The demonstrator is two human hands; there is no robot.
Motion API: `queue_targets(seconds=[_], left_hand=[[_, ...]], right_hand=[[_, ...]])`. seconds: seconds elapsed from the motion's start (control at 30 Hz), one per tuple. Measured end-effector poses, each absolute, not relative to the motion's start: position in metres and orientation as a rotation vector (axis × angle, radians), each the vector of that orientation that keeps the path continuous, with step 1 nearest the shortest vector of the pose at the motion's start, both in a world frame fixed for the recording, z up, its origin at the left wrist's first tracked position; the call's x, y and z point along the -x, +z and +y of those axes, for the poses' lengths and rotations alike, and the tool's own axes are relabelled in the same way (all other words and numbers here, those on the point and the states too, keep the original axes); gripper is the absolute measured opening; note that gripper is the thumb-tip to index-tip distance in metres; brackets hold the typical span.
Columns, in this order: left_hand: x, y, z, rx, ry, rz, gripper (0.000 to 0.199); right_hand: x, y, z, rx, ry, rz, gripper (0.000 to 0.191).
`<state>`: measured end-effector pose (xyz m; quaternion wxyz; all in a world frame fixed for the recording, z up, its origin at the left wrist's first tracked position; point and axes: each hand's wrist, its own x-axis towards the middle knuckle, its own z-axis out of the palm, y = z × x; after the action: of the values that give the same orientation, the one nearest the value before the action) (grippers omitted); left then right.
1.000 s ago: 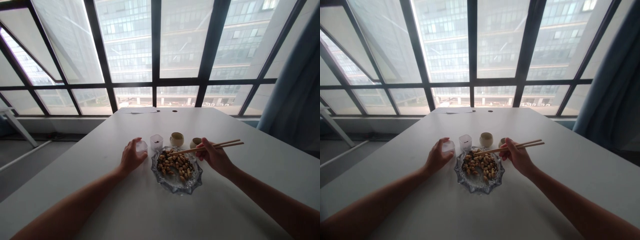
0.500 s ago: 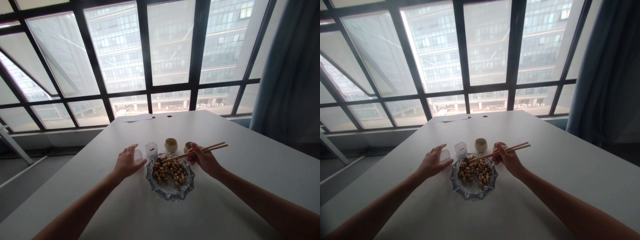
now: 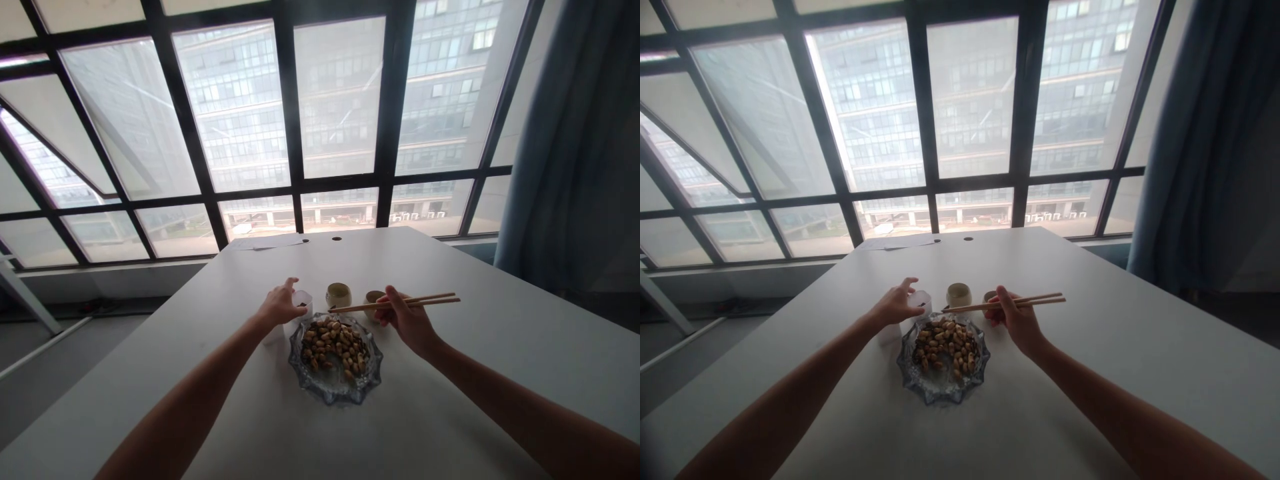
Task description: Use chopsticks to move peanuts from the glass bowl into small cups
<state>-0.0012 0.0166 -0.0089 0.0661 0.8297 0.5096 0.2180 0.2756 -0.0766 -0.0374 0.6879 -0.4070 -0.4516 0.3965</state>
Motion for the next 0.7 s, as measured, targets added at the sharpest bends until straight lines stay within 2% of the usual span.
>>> queue_targets(seconds=[0.2, 0.37, 0.57, 0.7], left_hand=[[0.004, -0.007, 0.008, -2.7, 0.926, 1.275, 0.068], [0.004, -0.004, 0.002, -2.766, 0.984, 1.197, 0.065], [-0.004, 0.0, -0.005, -2.769, 0.967, 1.199, 0.063], [-0.007, -0.001, -0.006, -2.74, 0.962, 1.25, 0.062]], right_hand=[[-0.265, -0.025, -0.094, 0.919, 0.603, -1.124, 0.049], [-0.251, -0.015, -0.098, 0.86, 0.493, -1.305, 0.042], [-0.231, -0.007, -0.065, 0.928, 0.5, -1.555, 0.045], [-0.237, -0.001, -0.057, 0.962, 0.537, -1.542, 0.055]])
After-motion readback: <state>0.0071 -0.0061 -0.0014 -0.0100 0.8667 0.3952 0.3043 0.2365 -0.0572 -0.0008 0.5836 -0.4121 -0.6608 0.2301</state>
